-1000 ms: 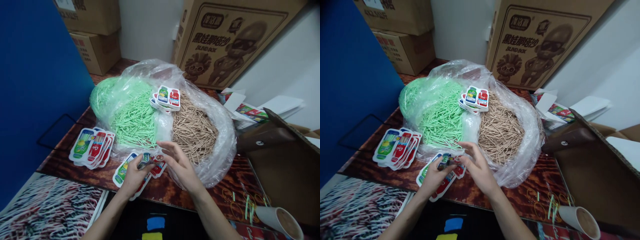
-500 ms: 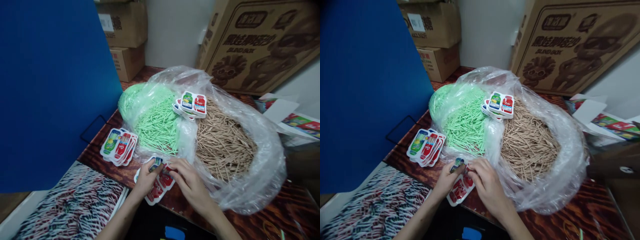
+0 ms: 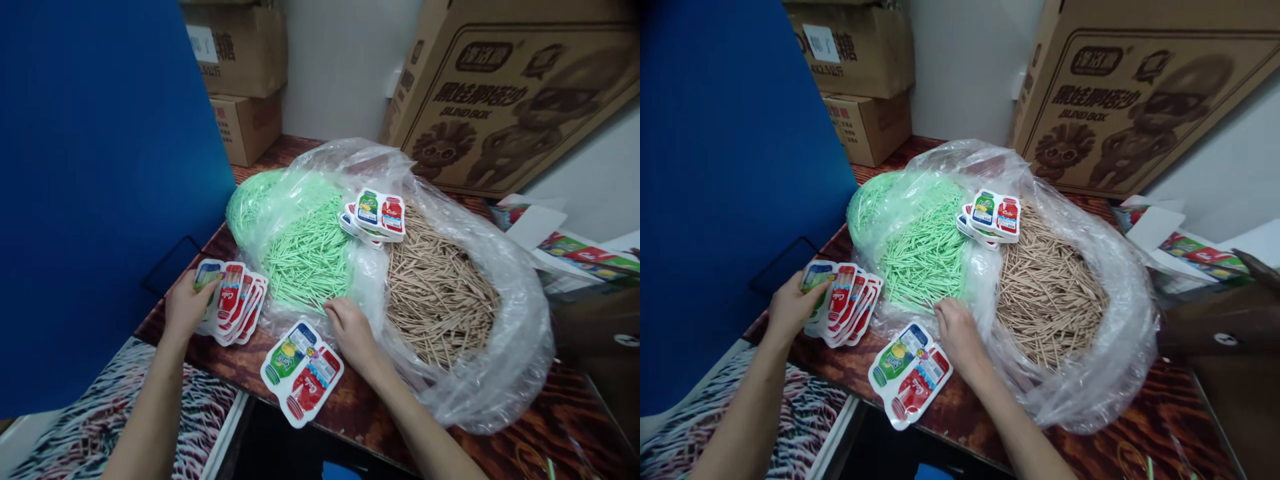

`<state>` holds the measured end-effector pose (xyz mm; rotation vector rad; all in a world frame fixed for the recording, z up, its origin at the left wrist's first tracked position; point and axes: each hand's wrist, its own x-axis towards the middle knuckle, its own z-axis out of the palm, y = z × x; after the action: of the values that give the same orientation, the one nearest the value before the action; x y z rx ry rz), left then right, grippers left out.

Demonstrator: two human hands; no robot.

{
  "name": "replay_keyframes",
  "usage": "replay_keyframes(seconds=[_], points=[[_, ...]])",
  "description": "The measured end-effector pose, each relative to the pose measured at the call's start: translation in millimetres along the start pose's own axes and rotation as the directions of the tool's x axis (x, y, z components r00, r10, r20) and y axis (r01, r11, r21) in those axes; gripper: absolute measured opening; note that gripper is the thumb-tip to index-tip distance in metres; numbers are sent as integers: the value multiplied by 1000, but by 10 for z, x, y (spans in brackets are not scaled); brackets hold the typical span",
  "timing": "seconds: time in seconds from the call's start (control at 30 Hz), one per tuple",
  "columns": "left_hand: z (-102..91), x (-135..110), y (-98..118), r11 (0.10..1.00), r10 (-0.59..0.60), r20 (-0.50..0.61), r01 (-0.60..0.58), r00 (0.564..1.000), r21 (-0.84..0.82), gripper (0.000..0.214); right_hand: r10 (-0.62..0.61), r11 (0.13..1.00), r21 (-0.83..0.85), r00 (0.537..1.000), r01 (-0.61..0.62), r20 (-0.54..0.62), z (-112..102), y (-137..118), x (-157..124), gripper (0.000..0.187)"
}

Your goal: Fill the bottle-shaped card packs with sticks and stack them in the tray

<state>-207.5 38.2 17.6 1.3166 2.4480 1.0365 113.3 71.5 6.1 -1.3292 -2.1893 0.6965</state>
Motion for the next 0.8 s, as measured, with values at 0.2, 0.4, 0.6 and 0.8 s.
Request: replay_keyframes(seconds=[0.2,0.4,0.6,0.8], points=[[112,-51,19,896,277,-72,-231,958,379,52,-42,773,-631,998,64,50,263,-7,580,22],[-2,-172,-6,918,321,-187,-257,928,301,47,-17,825,-556,988,102,156,271,-75,706,26],[-25,-436,214,913,407,-254,-377,878,158,32,122,908,-417,980,-46,157,-53,53,724,15],[297,-644,624,864,473,-98,-482,876,-142,23,223,961,-205,960,-187,169,-260,159,851,7]])
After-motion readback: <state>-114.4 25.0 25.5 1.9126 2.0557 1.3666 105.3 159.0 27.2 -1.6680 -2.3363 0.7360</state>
